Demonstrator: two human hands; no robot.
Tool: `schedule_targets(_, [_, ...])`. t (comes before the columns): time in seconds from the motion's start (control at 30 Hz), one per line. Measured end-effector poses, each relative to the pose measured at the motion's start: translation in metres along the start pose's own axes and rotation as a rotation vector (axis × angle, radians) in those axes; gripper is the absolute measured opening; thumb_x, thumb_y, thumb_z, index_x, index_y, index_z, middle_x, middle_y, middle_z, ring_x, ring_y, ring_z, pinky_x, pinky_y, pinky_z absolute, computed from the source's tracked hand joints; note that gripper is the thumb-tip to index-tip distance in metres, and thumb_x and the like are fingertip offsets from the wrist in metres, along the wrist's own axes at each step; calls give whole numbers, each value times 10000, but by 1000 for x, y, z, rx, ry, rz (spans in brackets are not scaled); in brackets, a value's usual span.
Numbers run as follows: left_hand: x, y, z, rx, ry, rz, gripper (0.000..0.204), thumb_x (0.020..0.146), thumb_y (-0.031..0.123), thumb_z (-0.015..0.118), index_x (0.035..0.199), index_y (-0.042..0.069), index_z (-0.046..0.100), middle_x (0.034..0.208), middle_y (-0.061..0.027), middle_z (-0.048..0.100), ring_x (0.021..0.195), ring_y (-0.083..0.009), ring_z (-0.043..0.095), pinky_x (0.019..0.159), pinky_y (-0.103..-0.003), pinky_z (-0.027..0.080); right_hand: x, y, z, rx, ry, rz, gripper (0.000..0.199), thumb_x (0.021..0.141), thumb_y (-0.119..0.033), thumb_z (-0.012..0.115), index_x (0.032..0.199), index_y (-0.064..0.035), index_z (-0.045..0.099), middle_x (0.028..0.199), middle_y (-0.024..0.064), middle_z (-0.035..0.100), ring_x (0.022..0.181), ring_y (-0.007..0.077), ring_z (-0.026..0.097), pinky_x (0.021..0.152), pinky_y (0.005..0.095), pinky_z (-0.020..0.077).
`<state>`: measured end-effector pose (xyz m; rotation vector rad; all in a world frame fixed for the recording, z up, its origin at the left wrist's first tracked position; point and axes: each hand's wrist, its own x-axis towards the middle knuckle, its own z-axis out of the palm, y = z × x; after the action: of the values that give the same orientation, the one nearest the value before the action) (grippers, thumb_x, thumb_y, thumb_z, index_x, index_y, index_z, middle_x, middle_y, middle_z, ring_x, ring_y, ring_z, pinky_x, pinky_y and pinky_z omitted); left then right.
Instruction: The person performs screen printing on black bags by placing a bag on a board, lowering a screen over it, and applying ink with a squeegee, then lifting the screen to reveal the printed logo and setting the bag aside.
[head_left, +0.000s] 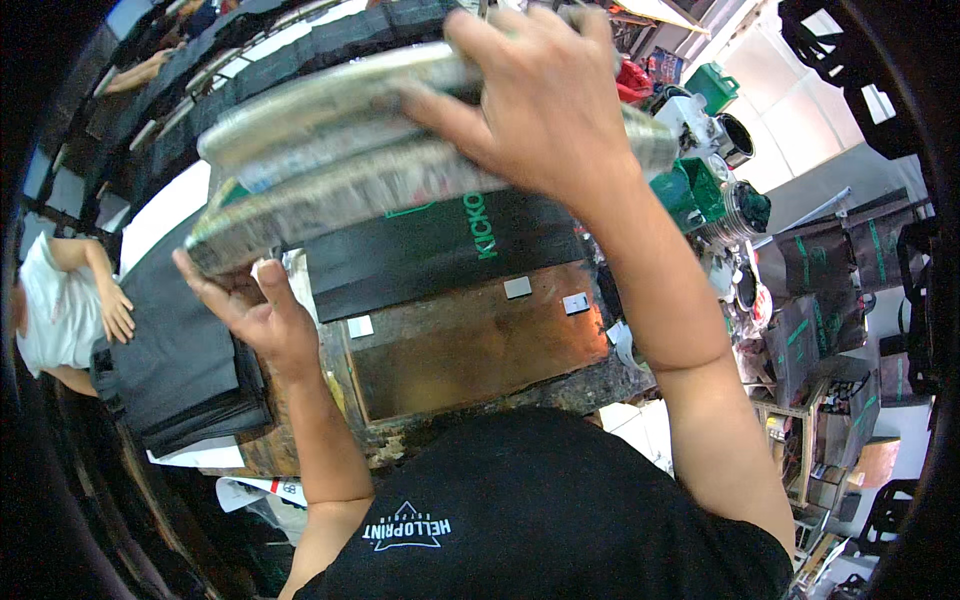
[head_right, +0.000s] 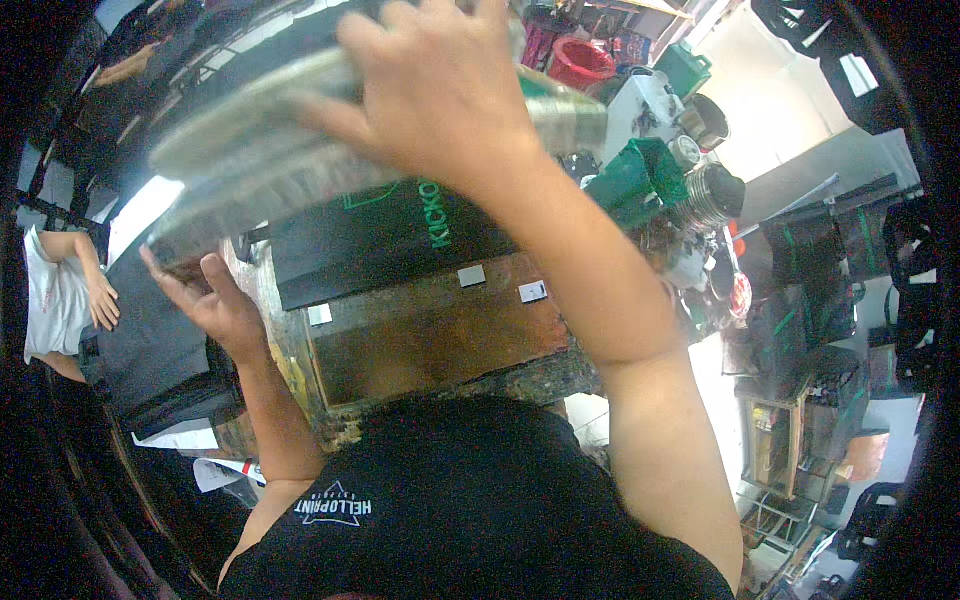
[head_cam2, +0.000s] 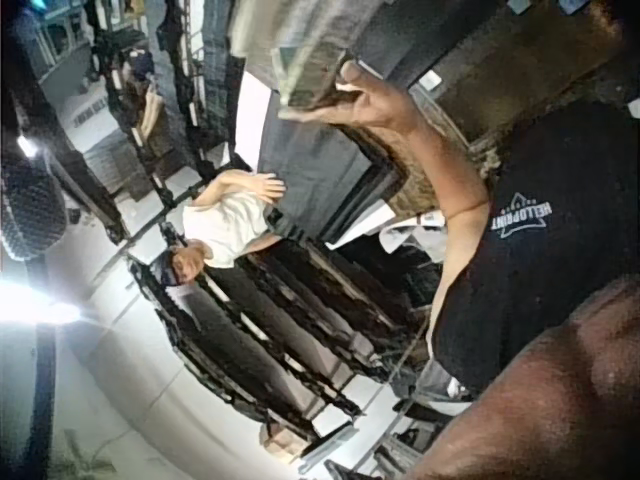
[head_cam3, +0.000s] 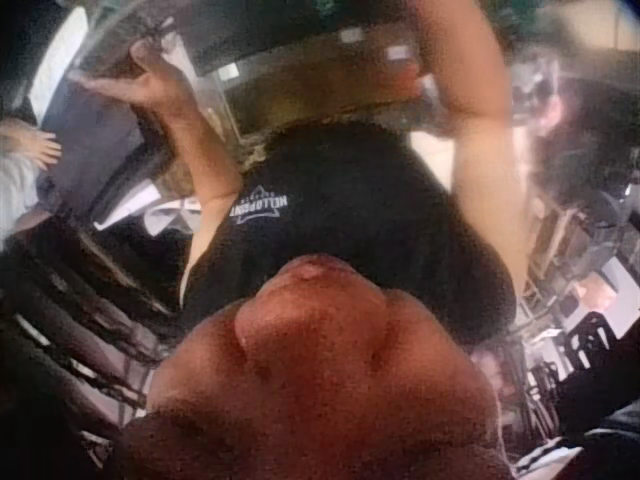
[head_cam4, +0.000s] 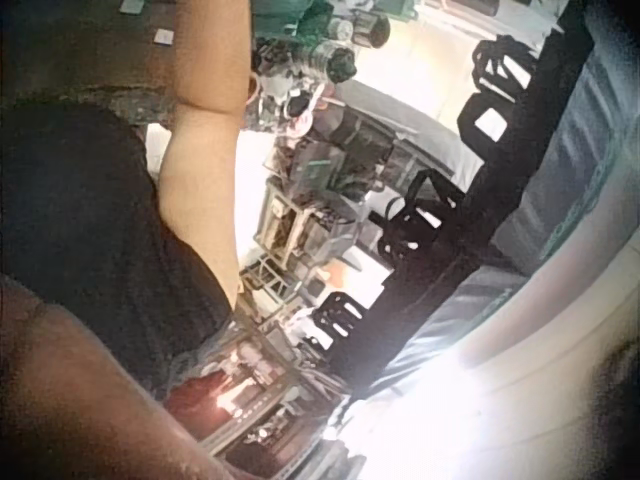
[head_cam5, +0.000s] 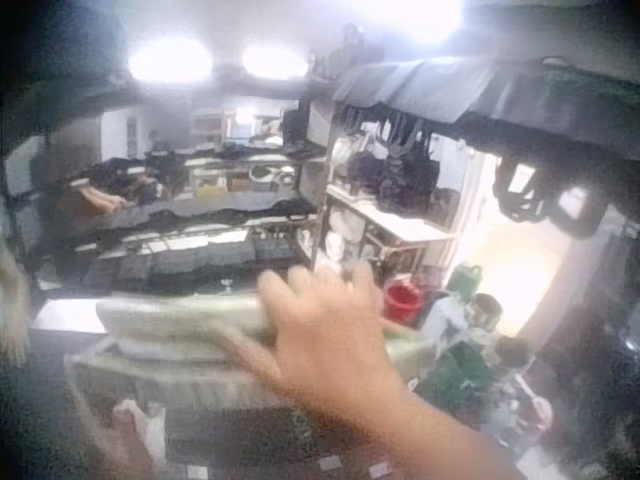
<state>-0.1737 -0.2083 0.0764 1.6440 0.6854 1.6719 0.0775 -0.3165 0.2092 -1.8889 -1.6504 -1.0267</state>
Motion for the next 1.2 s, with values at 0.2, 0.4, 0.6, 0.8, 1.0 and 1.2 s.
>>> schedule_targets(0.2, [-29, -24, -16, 772, -423, -288, 966, 975, 429, 732, 1678, 56, 183, 1595, -362, 357, 1455, -475, 412, 1200, -537, 333, 60, 18, -17, 155, -407, 99, 830, 1037, -768, 279, 885, -43, 653, 788, 126, 645, 800, 256, 654, 1080, 661, 363])
schedule_targets(0.4, [-91, -89, -35, 1318, -527, -285, 881, 907, 472, 785, 1576, 32, 417, 1222, -346, 559, 1145, -502, 585, 1006, -557, 463, 62, 28, 8, 33, 40, 16, 659, 919, -706, 583, 968, -75, 768, 888, 165, 759, 890, 344, 735, 854, 556, 461])
schedule_targets(0.6, [-62, -109, -36, 955, -550, -531, 933, 767, 274, 918, 1546, 48, 457, 1258, -293, 575, 1142, -475, 610, 1003, -518, 495, 68, 29, 1, 68, -67, 38, 681, 937, -690, 561, 996, -42, 759, 927, 199, 766, 922, 361, 744, 920, 587, 462])
schedule_targets(0.8, [-52, -90, -16, 985, -579, -396, 789, 767, 139, 874, 1474, 59, 532, 1331, -281, 549, 1236, -431, 567, 1077, -498, 468, 63, 27, -8, 105, -68, 79, 601, 938, -631, 618, 935, -40, 727, 869, 170, 729, 901, 341, 703, 963, 534, 419])
schedule_targets(1.0, [-8, -116, -30, 631, -414, -83, 597, 767, -61, 776, 1340, 49, 653, 1120, -185, 595, 1068, -361, 628, 990, -418, 518, 64, 21, -7, 113, -88, 70, 582, 941, -606, 634, 933, -31, 726, 876, 190, 727, 923, 359, 704, 991, 540, 418])
schedule_targets(1.2, [102, -64, -67, 512, -391, -176, 585, 748, -41, 794, 1316, 55, 693, 1023, -80, 636, 963, -210, 638, 866, -347, 540, 64, 24, -11, 99, -139, 83, 587, 948, -605, 622, 958, -27, 722, 897, 196, 725, 944, 363, 705, 1002, 552, 416])
